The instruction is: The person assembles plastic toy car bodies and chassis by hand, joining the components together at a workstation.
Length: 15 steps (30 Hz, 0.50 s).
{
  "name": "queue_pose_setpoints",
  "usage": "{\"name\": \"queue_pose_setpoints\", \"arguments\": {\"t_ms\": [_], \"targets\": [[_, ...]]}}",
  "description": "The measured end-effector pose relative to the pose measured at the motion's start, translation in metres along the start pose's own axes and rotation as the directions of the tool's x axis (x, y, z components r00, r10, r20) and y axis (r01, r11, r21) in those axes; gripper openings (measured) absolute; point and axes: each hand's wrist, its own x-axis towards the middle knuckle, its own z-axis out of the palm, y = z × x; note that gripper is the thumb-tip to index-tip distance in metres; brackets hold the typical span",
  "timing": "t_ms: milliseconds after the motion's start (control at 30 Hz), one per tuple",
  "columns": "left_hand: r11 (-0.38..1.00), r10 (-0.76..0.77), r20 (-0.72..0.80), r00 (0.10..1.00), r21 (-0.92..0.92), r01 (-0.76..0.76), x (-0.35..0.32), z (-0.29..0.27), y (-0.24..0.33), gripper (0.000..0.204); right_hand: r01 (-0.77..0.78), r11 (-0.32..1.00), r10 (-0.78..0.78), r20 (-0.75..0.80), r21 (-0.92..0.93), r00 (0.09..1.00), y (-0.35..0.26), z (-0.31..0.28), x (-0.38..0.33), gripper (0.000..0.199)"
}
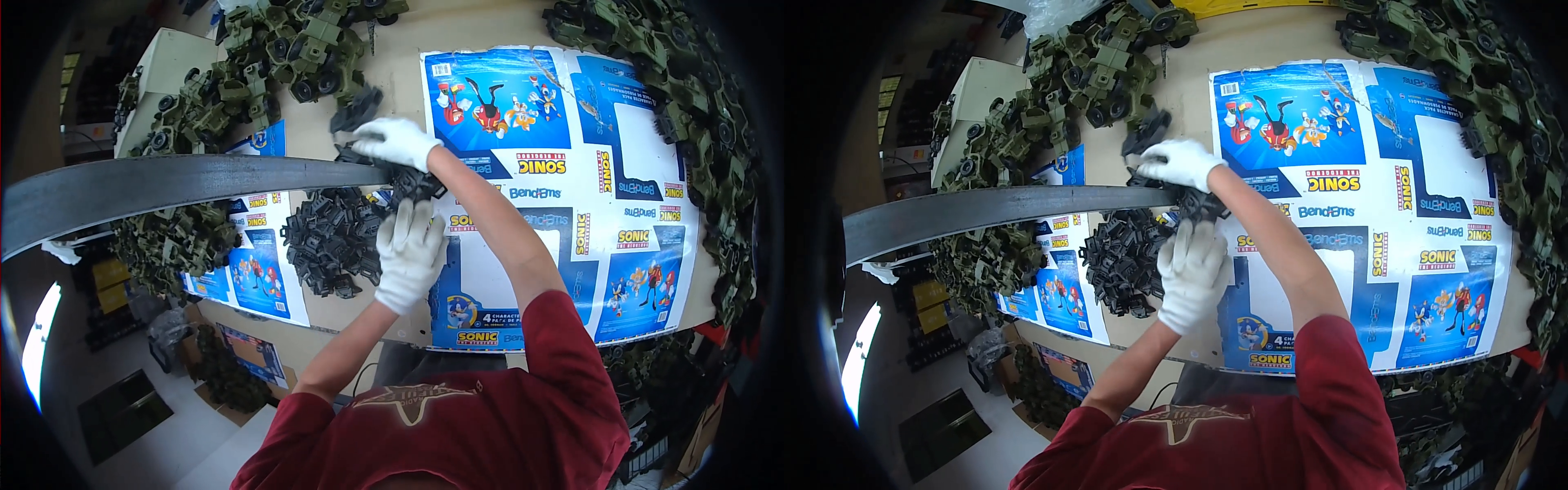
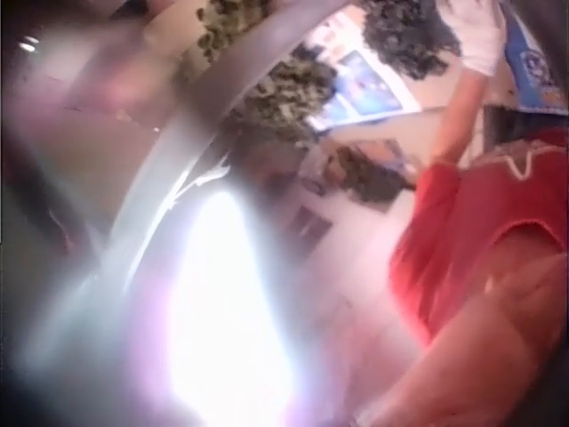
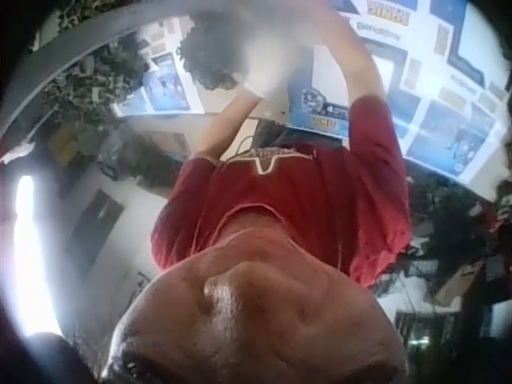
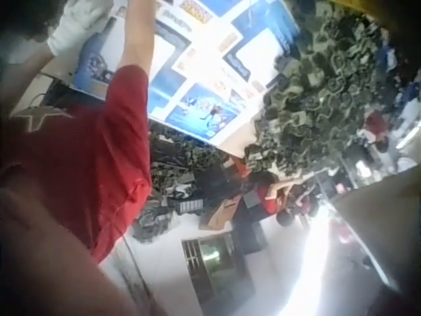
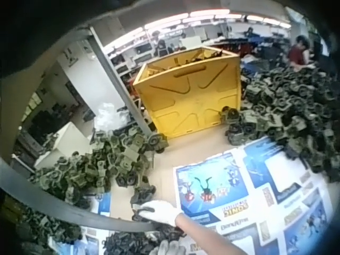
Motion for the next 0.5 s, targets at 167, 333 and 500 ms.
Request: {"name": "queue_pose_setpoints", "arguments": {"t_ms": [167,333,500], "targets": [[0.991,-0.124,-0.02,0.992,-0.052,0.123,-0.071,-0.01,-0.02,0.037,0.026,0.996,-0.037,-0.119,-0.089,0.992,-0.042,-0.042,-0.013,0.044],[0.944,-0.32,-0.045,0.946,0.067,0.323,-0.111,-0.018,-0.065,0.051,-0.297,0.772,0.277,-0.123,-0.562,0.953,-0.054,-0.032,-0.091,0.095],[0.974,-0.223,-0.079,0.972,0.028,0.225,-0.123,-0.019,-0.1,0.064,-0.365,0.789,0.199,-0.355,-0.495,0.913,-0.05,0.062,-0.124,0.075]]}}
